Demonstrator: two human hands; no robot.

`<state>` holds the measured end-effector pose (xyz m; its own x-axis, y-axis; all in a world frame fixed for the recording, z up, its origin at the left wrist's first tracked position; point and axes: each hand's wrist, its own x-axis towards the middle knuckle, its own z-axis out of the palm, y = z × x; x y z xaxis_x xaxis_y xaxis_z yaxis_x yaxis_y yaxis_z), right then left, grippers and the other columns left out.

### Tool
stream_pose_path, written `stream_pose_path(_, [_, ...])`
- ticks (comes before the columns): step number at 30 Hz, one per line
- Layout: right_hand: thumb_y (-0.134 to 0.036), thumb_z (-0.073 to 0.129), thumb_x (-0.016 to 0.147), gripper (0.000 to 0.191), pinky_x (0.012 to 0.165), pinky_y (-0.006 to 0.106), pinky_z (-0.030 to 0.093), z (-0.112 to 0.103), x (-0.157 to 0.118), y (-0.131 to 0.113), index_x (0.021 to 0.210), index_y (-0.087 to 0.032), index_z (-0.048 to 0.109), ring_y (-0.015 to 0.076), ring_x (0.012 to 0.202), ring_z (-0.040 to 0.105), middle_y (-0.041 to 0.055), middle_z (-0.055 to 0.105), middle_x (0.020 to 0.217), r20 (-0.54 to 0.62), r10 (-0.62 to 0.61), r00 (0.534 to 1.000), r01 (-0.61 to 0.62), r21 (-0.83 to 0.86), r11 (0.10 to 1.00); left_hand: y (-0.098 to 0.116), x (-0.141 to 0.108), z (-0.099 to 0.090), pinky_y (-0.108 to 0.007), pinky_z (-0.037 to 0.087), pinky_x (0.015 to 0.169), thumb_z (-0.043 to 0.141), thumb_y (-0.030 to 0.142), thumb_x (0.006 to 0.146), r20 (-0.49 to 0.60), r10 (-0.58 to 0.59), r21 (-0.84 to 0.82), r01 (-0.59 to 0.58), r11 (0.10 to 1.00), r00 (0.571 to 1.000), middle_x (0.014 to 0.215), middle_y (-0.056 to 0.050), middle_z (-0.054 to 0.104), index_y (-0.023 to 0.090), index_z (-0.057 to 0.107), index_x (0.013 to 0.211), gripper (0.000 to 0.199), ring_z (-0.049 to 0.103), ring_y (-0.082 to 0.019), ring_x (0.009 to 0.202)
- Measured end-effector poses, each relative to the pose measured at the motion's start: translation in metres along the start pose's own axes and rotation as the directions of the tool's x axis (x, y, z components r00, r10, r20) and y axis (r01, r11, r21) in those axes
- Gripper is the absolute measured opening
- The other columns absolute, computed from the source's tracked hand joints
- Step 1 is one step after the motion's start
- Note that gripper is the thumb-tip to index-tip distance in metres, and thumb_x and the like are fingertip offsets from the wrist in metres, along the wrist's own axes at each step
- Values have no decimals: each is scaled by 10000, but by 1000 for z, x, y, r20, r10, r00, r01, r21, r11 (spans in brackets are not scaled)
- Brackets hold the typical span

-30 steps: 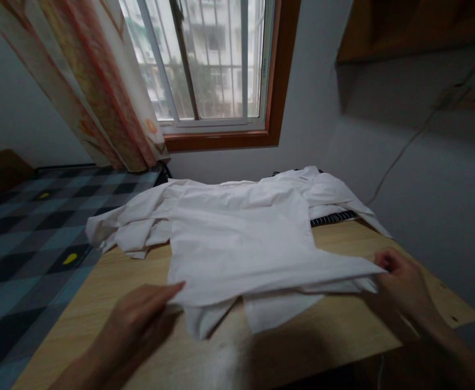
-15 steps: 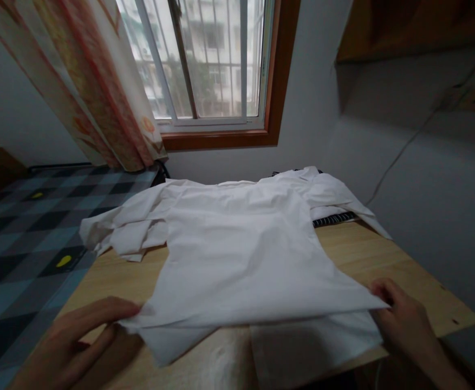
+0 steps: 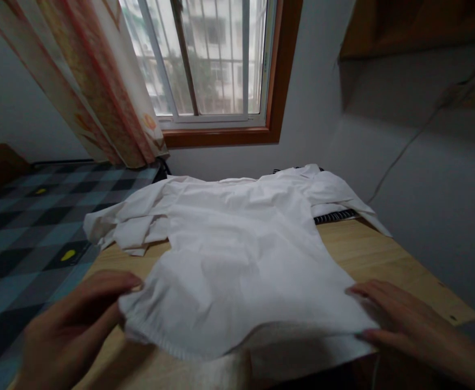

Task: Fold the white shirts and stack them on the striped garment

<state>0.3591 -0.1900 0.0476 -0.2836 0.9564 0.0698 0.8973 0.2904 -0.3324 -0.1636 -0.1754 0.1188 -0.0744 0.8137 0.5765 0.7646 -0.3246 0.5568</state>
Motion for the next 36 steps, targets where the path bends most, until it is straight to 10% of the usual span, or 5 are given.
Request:
stream_pose_path(5, [-458, 649, 825, 463, 909, 396, 495, 41, 33, -119, 1207, -214, 555, 268, 1104, 563, 124, 592, 1205, -351, -399, 847, 451, 76, 890, 37, 28, 34, -151, 468, 396, 684, 230, 756, -67, -63, -194, 49, 980, 996, 882, 22, 692, 248, 696, 847, 94, 616, -107, 610])
stream_pose_path(10, [-447, 553, 878, 385, 936, 464, 451, 76, 71, -216, 1116, -144, 555, 286, 1045, 545, 146, 593, 1100, -638, -476, 605, 610, -13, 792, 87, 53, 52, -173, 560, 502, 701, 207, 764, -88, 18, -310, -45, 950, 996, 1061, -16, 695, 190, 671, 830, 75, 652, -104, 678])
stream_pose_path(21, [-621, 521, 857, 689, 987, 810, 189, 89, 117, -197, 1344, -140, 440, 503, 1368, 243, 234, 390, 1420, -475, -134, 870, 106, -86, 991, 119, 100, 79, -197, 555, 442, 712, 279, 714, 86, -41, -543, 81, 836, 995, 1128, -89, 693, 145, 640, 804, 176, 654, -105, 570])
stream_pose_path(27, [-296, 529, 937, 328, 1067, 669, 304, 95, 98, -221, 1260, -240, 545, 336, 1364, 355, 88, 534, 1386, -622, -535, 572, 376, -382, 845, 129, 110, 100, -219, 587, 491, 693, 244, 706, 124, -12, -597, 84, 797, 992, 1114, -84, 694, 142, 625, 771, 139, 672, -116, 610])
stream_pose_path(36, [-493, 590, 881, 413, 1004, 524, 408, 68, 151, -222, 939, -100, 704, 303, 962, 645, 110, 727, 888, -23, -735, 677, 608, -546, 577, 130, 104, 100, -180, 552, 472, 635, 215, 720, 111, 64, -529, 5, 849, 992, 1030, -66, 714, 139, 617, 746, 82, 639, -85, 551])
